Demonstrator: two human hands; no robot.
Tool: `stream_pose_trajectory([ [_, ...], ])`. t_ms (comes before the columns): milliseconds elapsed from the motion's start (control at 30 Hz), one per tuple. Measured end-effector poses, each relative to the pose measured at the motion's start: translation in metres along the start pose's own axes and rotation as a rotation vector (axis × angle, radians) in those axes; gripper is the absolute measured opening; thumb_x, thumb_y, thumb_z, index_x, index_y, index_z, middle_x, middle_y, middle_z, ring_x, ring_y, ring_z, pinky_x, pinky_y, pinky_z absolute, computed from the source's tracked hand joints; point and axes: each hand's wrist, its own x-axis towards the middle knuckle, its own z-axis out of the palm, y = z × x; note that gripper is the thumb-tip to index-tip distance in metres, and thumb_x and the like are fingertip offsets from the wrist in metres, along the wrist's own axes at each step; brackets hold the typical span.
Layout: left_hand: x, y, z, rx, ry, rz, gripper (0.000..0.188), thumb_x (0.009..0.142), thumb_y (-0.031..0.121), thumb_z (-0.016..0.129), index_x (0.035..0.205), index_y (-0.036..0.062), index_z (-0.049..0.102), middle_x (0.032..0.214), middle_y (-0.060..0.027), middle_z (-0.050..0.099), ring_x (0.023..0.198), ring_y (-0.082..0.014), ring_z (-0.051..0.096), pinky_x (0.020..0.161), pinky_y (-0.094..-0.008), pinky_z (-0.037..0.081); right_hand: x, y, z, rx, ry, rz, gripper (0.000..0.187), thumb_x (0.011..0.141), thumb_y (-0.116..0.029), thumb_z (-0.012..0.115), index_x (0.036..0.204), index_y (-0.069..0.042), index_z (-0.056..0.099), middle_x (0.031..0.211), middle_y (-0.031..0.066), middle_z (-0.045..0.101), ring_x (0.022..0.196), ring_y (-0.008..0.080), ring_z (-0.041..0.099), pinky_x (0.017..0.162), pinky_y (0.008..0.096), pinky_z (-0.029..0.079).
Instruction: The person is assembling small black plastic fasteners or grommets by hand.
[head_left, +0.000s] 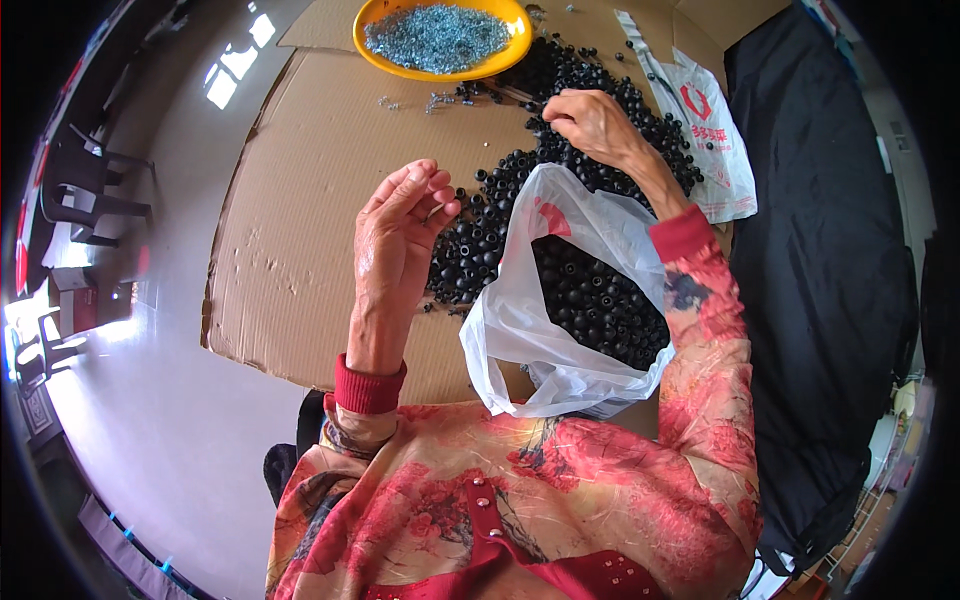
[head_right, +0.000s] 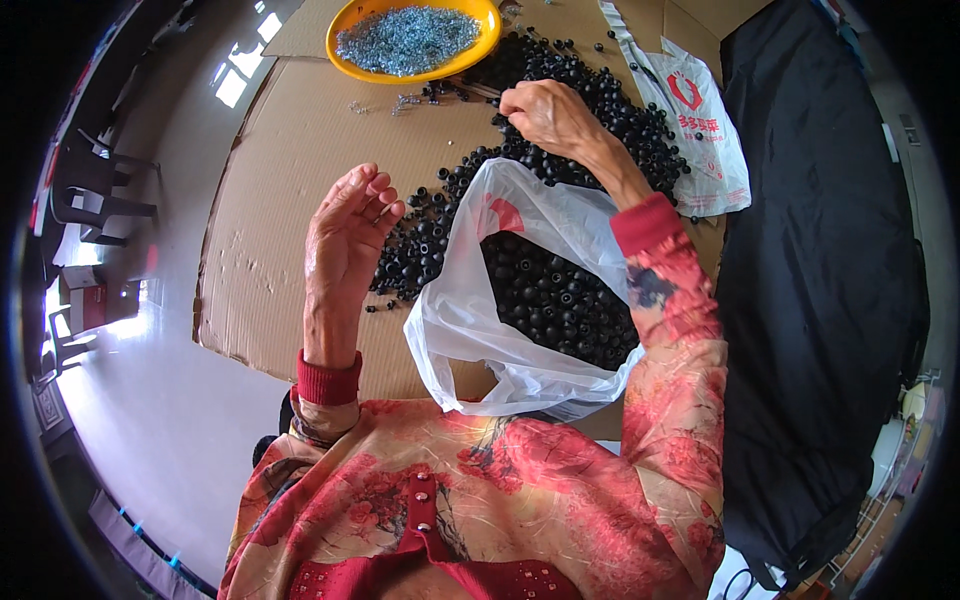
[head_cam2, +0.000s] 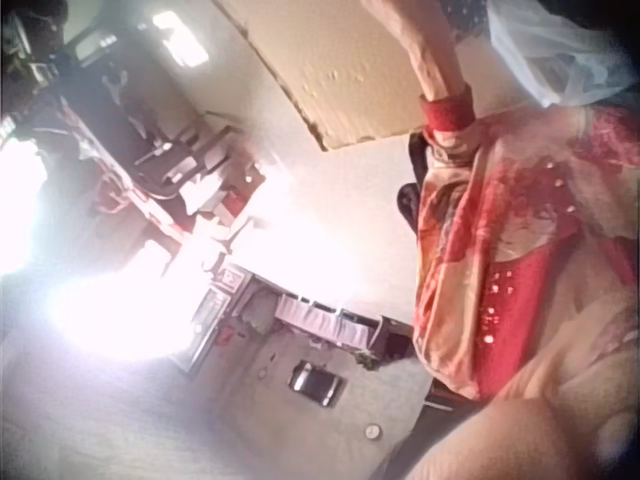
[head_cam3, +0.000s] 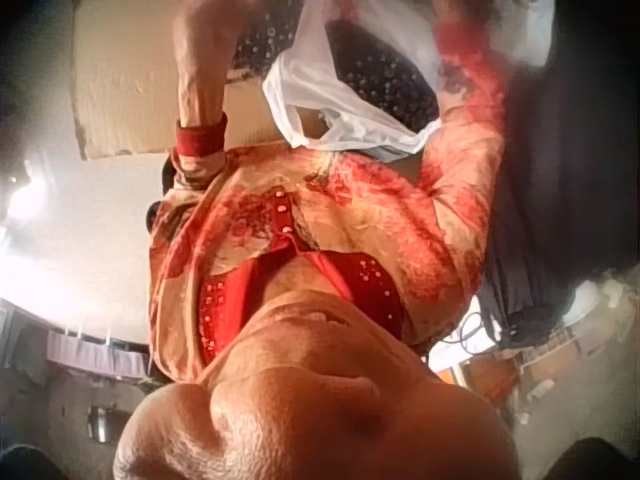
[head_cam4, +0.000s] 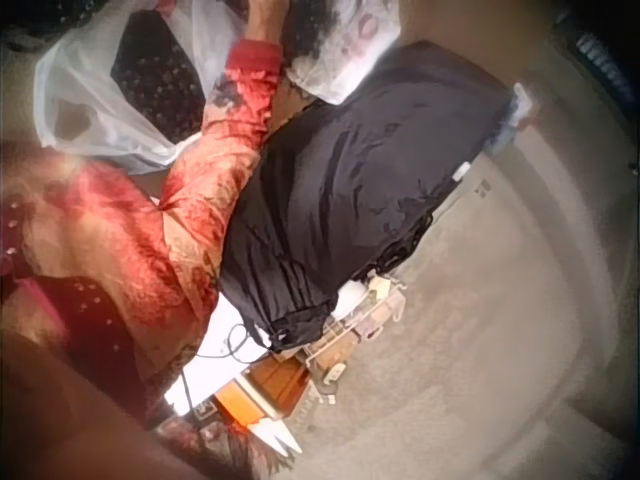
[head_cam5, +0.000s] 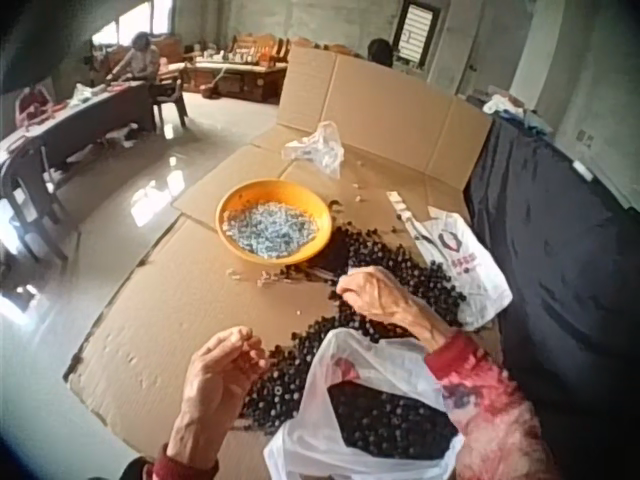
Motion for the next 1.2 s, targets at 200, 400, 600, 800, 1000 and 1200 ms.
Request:
stream_pose_trajectory([
  [200, 0.007, 0.006, -0.017, 0.008, 0.069, 0.040, 0.018, 0.087, 0.016, 0.055, 0.098, 0.0012, 0.055, 0.088, -0.0069, 0.058, 0.079, -0.0151, 0.057, 0.075, -0.0306, 0.048, 0.021, -0.029, 0.023, 0.135, -0.098, -0.038, 0.012, 0.072, -0.007, 0.056, 0.080, 0.001, 0.060, 0.073, 0.0124, 0.059, 0.070, 0.0270, 0.058, 0.067, 0.0361, 0.046],
  [400, 0.012, 0.006, -0.020, -0.011, 0.132, 0.058, 0.016, 0.087, 0.013, 0.056, 0.095, -0.0008, 0.057, 0.085, -0.0078, 0.060, 0.074, -0.0129, 0.058, 0.070, -0.0267, 0.049, 0.030, -0.049, 0.050, 0.093, -0.228, -0.122, 0.014, 0.067, -0.009, 0.055, 0.076, -0.001, 0.061, 0.077, 0.0135, 0.063, 0.076, 0.0285, 0.061, 0.073, 0.0377, 0.049],
  [600, 0.015, -0.002, -0.020, -0.018, 0.133, 0.042, 0.016, 0.086, 0.013, 0.057, 0.094, -0.0009, 0.057, 0.084, -0.0077, 0.061, 0.073, -0.0121, 0.058, 0.069, -0.0255, 0.049, 0.030, -0.053, 0.060, 0.239, -0.174, -0.111, 0.013, 0.068, -0.010, 0.056, 0.074, -0.001, 0.062, 0.072, 0.0132, 0.062, 0.072, 0.0235, 0.061, 0.069, 0.0360, 0.048],
  [800, 0.003, -0.003, 0.003, 0.033, 0.048, 0.012, 0.017, 0.084, 0.013, 0.060, 0.094, -0.0011, 0.059, 0.084, -0.0073, 0.061, 0.072, -0.0110, 0.057, 0.068, -0.0242, 0.048, 0.023, -0.077, 0.012, 1.187, -0.084, 0.238, 0.019, 0.080, -0.015, 0.064, 0.094, -0.002, 0.065, 0.082, 0.0058, 0.065, 0.073, 0.0121, 0.059, 0.071, 0.0241, 0.049],
  [1000, -0.006, 0.001, 0.020, -0.003, -0.019, 0.034, 0.019, 0.085, 0.015, 0.060, 0.095, -0.0008, 0.060, 0.083, -0.0063, 0.061, 0.071, -0.0108, 0.057, 0.068, -0.0251, 0.048, 0.022, -0.101, 0.007, 1.567, -0.051, 0.114, 0.028, 0.083, -0.023, 0.061, 0.099, 0.000, 0.060, 0.090, 0.0070, 0.060, 0.080, 0.0119, 0.056, 0.075, 0.0241, 0.047],
  [1200, -0.009, 0.004, 0.021, -0.279, -0.138, -0.086, 0.019, 0.088, 0.017, 0.056, 0.097, 0.0005, 0.057, 0.084, -0.0052, 0.061, 0.074, -0.0119, 0.058, 0.071, -0.0275, 0.050, 0.025, -0.119, -0.005, 1.385, -0.032, 0.020, 0.020, 0.086, -0.018, 0.057, 0.097, -0.002, 0.059, 0.100, 0.0048, 0.057, 0.085, 0.0090, 0.056, 0.073, 0.0227, 0.049],
])
